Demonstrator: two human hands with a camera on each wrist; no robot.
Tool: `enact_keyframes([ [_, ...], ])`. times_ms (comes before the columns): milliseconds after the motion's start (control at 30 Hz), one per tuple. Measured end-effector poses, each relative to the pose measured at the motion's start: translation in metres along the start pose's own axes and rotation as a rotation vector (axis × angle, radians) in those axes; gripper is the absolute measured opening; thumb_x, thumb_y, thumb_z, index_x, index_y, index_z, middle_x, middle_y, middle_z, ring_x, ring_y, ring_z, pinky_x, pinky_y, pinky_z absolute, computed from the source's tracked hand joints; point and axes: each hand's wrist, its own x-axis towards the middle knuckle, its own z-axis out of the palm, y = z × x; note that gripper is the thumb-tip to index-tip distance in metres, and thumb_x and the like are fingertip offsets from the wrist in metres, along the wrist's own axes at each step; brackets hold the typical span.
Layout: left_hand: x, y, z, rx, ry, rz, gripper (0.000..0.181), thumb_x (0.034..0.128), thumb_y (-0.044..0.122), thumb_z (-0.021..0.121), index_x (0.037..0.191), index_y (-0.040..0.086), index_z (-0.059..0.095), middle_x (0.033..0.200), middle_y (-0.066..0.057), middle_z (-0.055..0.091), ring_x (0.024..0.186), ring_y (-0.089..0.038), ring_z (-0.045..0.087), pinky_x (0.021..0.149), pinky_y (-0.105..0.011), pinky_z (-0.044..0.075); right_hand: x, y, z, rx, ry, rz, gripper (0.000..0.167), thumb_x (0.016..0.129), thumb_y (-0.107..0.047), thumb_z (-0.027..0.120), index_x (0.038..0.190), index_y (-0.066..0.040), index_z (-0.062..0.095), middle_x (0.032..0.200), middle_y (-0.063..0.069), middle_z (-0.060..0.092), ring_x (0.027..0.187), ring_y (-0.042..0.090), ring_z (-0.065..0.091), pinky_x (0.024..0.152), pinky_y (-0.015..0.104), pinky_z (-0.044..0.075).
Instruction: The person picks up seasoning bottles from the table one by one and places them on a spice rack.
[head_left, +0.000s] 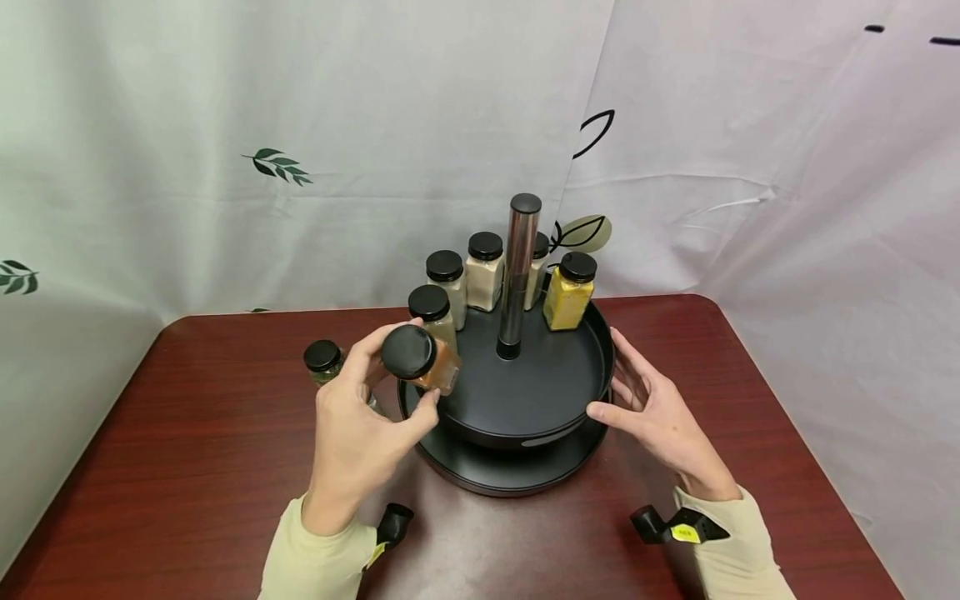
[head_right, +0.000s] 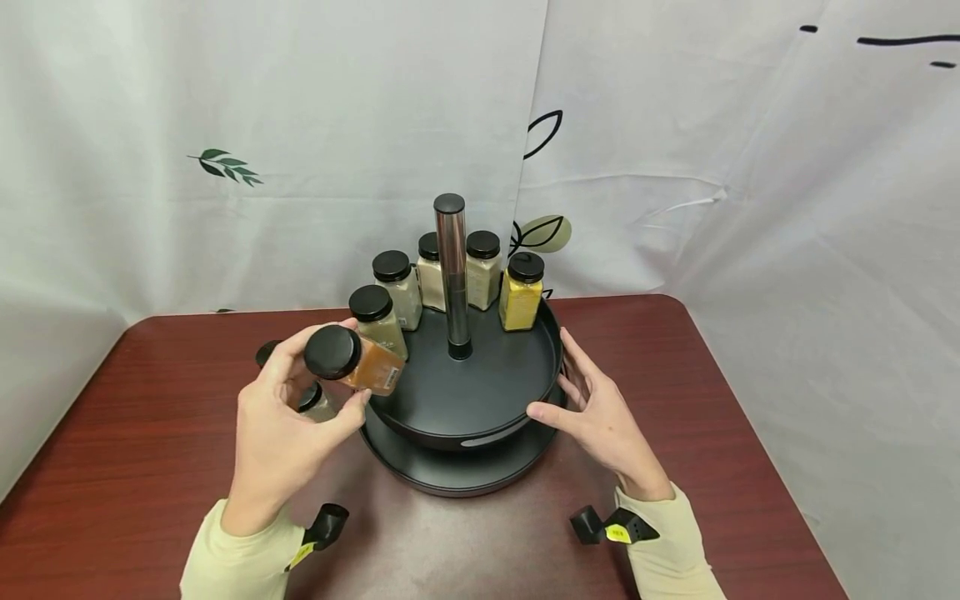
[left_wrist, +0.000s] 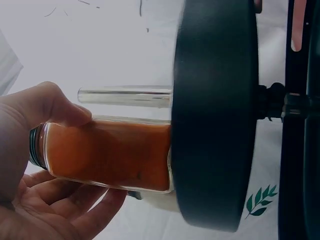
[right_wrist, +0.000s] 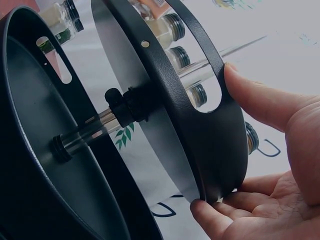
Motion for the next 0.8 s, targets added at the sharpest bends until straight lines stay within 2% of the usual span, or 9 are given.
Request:
enact_keyframes([
  [200, -0.002, -0.003, 0.007, 0.062, -0.053, -0.065, 0.07, 0.0697, -0.005, 0.079, 0.135, 0.007, 0.058, 0.126, 0.004, 0.068, 0.101, -0.014, 0.068, 0.091, -0.023, 0.051, 0.0, 0.0, 0.0, -0.004, -0.001, -0.002, 0.093, 0.089, 0.001, 0.074, 0.162, -0.016, 0.018, 0.165, 0.01, 0.022, 0.15, 0.025, 0.025, 0.107, 0.015, 0.035],
  [400, -0.005, -0.008, 0.011, 0.146, -0.045, -0.026, 0.073, 0.0678, -0.003, 0.082, 0.135, 0.01, 0.058, 0.117, 0.003, 0.07, 0.094, -0.014, 0.07, 0.085, -0.019, 0.051, 0.0, 0.0, 0.0, -0.003, -0.004, -0.002, 0.094, 0.089, 0.001, 0.074, 0.162, -0.016, 0.018, 0.165, 0.01, 0.022, 0.15, 0.024, 0.026, 0.108, 0.015, 0.035],
  [633, -0.007, -0.01, 0.016, 0.204, -0.066, -0.022, 0.072, 0.067, 0.0, 0.083, 0.134, 0.006, 0.057, 0.104, -0.002, 0.073, 0.089, -0.011, 0.069, 0.079, -0.035, 0.054, 0.001, 0.0, 0.0, -0.001, -0.002, 0.0, 0.094, 0.089, 0.001, 0.074, 0.162, -0.017, 0.018, 0.165, 0.01, 0.023, 0.15, 0.022, 0.027, 0.108, 0.015, 0.036],
  [800, -0.009, -0.011, 0.019, 0.243, -0.078, -0.047, 0.069, 0.0682, 0.003, 0.083, 0.133, 0.004, 0.057, 0.103, -0.005, 0.073, 0.091, -0.012, 0.069, 0.078, -0.038, 0.056, 0.0, -0.001, 0.0, -0.004, 0.003, 0.008, 0.094, 0.089, 0.001, 0.074, 0.162, -0.017, 0.018, 0.165, 0.01, 0.023, 0.15, 0.023, 0.027, 0.107, 0.015, 0.036],
])
